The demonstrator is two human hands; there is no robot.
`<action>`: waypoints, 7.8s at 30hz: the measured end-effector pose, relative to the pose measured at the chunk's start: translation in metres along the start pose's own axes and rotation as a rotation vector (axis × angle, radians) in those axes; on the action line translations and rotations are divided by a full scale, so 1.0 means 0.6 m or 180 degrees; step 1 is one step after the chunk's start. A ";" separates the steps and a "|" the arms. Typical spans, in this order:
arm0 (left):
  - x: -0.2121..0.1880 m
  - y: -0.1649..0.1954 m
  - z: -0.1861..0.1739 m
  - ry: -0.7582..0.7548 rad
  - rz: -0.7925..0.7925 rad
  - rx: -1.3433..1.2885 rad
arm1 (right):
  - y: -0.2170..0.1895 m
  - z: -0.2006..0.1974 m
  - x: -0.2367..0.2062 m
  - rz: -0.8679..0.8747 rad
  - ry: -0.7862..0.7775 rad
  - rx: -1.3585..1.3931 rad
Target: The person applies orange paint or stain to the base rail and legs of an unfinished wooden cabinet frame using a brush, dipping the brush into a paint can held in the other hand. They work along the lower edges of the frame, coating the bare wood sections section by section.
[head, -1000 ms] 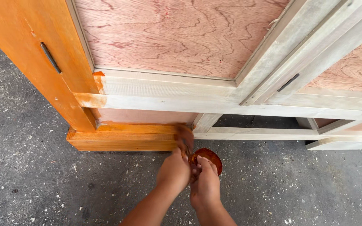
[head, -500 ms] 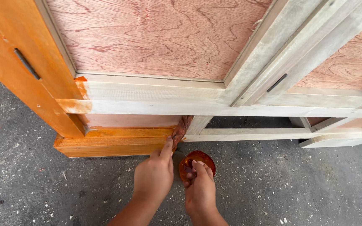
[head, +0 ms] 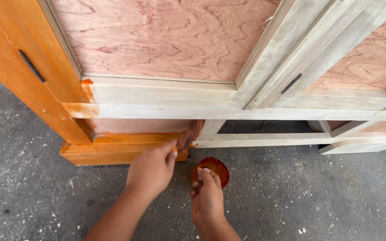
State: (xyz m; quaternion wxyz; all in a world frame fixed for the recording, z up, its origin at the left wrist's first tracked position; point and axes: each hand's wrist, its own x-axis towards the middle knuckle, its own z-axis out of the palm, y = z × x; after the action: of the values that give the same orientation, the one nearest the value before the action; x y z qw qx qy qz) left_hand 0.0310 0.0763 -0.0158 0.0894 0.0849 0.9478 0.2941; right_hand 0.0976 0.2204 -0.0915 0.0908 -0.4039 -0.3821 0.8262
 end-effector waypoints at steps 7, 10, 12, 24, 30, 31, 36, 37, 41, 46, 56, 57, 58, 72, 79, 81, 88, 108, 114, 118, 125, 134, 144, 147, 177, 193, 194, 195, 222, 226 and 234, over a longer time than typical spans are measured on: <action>0.010 0.017 0.008 -0.0023 0.0028 0.0141 | 0.000 0.001 0.005 0.0095 0.0099 -0.0044; 0.017 0.008 0.016 0.0006 0.0156 0.0132 | 0.000 0.007 0.003 0.0102 0.0114 -0.0101; 0.020 0.002 0.008 -0.0047 0.0214 0.0248 | 0.002 0.014 -0.002 0.0131 0.0107 -0.0114; 0.005 0.036 -0.004 0.0005 0.0300 0.0417 | 0.006 0.004 0.008 0.0039 -0.0017 -0.0021; 0.012 0.042 -0.030 -0.0017 0.0404 0.0513 | 0.013 0.015 0.007 -0.0001 -0.0114 -0.0094; 0.009 0.043 -0.036 0.0057 0.0412 0.0499 | 0.014 0.018 0.006 -0.0021 -0.0156 -0.0056; -0.005 0.049 -0.021 -0.0010 0.0293 0.0455 | 0.013 0.021 0.002 -0.0025 -0.0162 -0.0022; -0.005 0.051 -0.007 -0.0066 0.0269 0.0461 | 0.012 0.021 0.001 -0.0026 -0.0155 -0.0014; 0.007 0.037 0.037 0.0124 0.0340 0.0276 | 0.007 0.022 -0.002 0.0048 -0.0010 -0.0002; 0.015 0.021 0.032 -0.0097 0.0112 0.0285 | 0.003 0.024 0.000 0.0066 0.0013 -0.0064; -0.012 0.039 0.040 0.0175 0.0067 0.0029 | 0.012 0.024 0.008 0.0178 -0.0074 0.0107; -0.010 0.038 0.048 0.0206 0.0133 0.0024 | 0.012 0.024 0.008 0.0185 -0.0068 0.0086; -0.005 0.036 0.055 0.0241 0.0200 0.0023 | 0.012 0.024 0.009 0.0192 -0.0065 0.0068; -0.016 -0.004 -0.035 -0.0291 -0.0084 0.1232 | 0.024 0.020 0.018 0.0671 -0.0277 -0.0089; 0.027 0.016 -0.003 -0.0110 -0.0005 0.1249 | 0.029 0.017 0.020 0.0655 -0.0222 -0.0059; 0.047 0.053 0.033 -0.0102 0.0056 0.1361 | 0.030 0.013 0.021 0.0515 -0.0468 0.0035; 0.054 0.103 0.100 0.0436 0.0747 0.1798 | 0.030 0.007 0.026 0.0484 -0.1065 0.0581; -0.005 0.093 0.131 -0.0083 -0.1437 -0.1849 | 0.001 0.006 0.016 0.1156 -0.1090 0.0684; 0.004 0.104 0.070 -0.0812 -0.0482 0.0090 | 0.007 -0.002 0.030 0.0939 -0.1024 0.0739; 0.023 0.079 0.032 -0.0901 -0.0069 0.0663 | 0.021 0.000 0.040 0.0862 -0.0854 0.0572; 0.015 0.033 0.026 -0.0497 -0.1027 -0.1571 | 0.009 0.010 0.022 0.0920 -0.0589 0.0225; 0.002 0.092 0.079 -0.0352 -0.0615 -0.0471 | -0.007 0.016 0.001 0.1055 -0.0720 0.0427; 0.005 0.059 0.052 -0.0367 -0.1202 -0.2236 | 0.016 0.019 0.003 0.0793 -0.0757 0.0302; 0.010 0.115 0.065 0.0158 -0.0669 -0.0944 | 0.015 0.015 -0.001 0.0680 -0.0989 0.0457; -0.028 0.020 -0.055 -0.0150 0.0539 -0.0247 | 0.134 -0.121 0.098 -0.0723 0.1487 -0.2026; 0.047 0.121 0.125 -0.1269 0.1784 0.1986 | 0.041 -0.110 0.076 -0.1883 0.0454 -0.2637; 0.051 0.120 0.132 -0.1287 0.1782 0.1975 | 0.039 -0.110 0.074 -0.1824 0.0492 -0.2678; 0.055 0.120 0.139 -0.1308 0.1781 0.1963 | 0.039 -0.111 0.074 -0.1862 0.0435 -0.2654; -0.096 -0.117 0.180 0.0614 -0.0128 -0.3504 | 0.069 -0.142 0.131 -0.2145 0.0550 -0.2712; -0.096 -0.110 0.153 0.1688 0.0688 -0.2151 | 0.092 -0.154 0.135 -0.1864 0.1001 -0.2746; -0.047 -0.080 0.136 0.2028 0.1185 -0.1113 | 0.134 -0.165 0.117 -0.1494 0.1457 -0.2590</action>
State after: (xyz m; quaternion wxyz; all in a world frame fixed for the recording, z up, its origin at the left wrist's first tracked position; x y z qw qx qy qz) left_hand 0.0713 0.0756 -0.1062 -0.2504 0.1432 0.8322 0.4736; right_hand 0.1369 0.2522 -0.2280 0.1904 -0.4803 -0.7228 0.4589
